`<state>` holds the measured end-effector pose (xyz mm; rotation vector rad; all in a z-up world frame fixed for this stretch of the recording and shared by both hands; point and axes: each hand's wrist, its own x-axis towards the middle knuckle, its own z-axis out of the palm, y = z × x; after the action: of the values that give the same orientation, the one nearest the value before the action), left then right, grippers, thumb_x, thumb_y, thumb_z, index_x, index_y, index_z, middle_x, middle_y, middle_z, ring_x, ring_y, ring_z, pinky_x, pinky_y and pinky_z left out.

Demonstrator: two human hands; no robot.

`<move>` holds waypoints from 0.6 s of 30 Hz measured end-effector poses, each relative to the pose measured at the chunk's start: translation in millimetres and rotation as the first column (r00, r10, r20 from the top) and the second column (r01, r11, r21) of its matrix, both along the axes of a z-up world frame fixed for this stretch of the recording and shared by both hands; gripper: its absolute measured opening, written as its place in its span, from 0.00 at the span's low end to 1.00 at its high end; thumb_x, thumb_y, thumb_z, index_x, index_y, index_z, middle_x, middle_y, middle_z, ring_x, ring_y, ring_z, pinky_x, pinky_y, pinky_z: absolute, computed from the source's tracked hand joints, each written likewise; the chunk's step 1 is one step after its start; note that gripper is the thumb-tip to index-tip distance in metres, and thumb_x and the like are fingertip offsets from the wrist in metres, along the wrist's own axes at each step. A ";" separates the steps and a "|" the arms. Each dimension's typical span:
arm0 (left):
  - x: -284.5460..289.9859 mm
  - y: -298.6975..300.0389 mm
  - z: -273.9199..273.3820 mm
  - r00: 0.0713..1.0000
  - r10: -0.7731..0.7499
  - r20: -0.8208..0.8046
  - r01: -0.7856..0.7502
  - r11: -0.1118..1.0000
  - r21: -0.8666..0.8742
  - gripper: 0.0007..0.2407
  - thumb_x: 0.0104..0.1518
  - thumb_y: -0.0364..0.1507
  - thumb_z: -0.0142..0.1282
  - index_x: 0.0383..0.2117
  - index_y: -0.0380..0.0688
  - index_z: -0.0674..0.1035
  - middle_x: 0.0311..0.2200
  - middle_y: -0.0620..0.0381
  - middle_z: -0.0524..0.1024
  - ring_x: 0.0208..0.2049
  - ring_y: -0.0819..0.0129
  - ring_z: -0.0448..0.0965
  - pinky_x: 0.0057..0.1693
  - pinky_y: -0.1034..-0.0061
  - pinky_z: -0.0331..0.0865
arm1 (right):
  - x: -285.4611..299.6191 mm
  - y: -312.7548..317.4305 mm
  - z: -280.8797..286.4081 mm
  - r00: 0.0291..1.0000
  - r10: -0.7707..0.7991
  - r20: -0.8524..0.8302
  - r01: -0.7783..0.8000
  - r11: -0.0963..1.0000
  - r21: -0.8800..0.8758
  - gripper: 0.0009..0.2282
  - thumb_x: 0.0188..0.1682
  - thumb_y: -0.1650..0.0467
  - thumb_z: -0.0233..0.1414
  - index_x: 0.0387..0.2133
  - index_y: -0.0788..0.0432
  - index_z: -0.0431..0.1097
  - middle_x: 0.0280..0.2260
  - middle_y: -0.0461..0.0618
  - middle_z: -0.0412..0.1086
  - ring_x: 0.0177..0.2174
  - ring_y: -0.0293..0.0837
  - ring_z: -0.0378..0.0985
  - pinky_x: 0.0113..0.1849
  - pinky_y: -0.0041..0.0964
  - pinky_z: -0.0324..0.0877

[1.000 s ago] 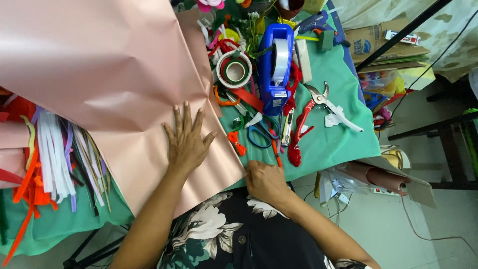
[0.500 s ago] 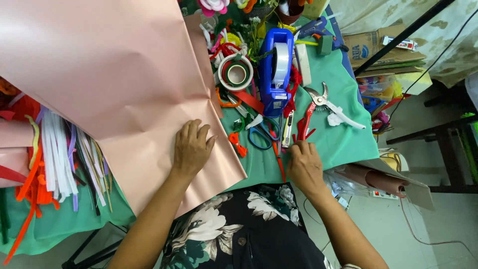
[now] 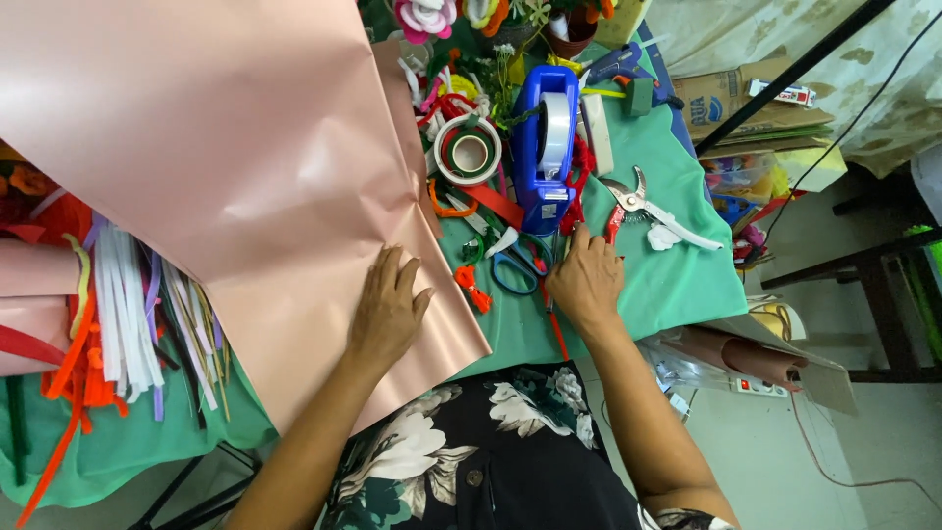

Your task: The person folds a large sheet of pink paper in half lengthwise on a green table, then unfolds it. They proceed to fold the paper again, smoothing the crease with their hands. Finally, they use a yellow utility knife to cut along the folded edge of the paper.

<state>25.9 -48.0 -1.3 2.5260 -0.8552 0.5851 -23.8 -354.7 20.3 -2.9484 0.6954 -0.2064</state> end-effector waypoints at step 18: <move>-2.0 0.7 -14.1 0.994 -0.018 0.108 0.014 0.999 0.035 0.18 0.64 0.44 0.48 0.54 0.50 0.77 0.58 0.43 0.69 0.64 0.45 0.67 0.60 0.46 0.66 | -91.1 -75.3 26.2 0.982 -0.096 0.164 -0.019 0.807 0.590 0.19 0.51 0.70 0.47 0.54 0.64 0.71 0.36 0.68 0.72 0.24 0.56 0.80 0.30 0.55 0.73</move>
<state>23.8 -47.3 -15.4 2.5353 -0.9303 0.7141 -114.9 -430.0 46.5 -2.2838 0.6470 -0.2183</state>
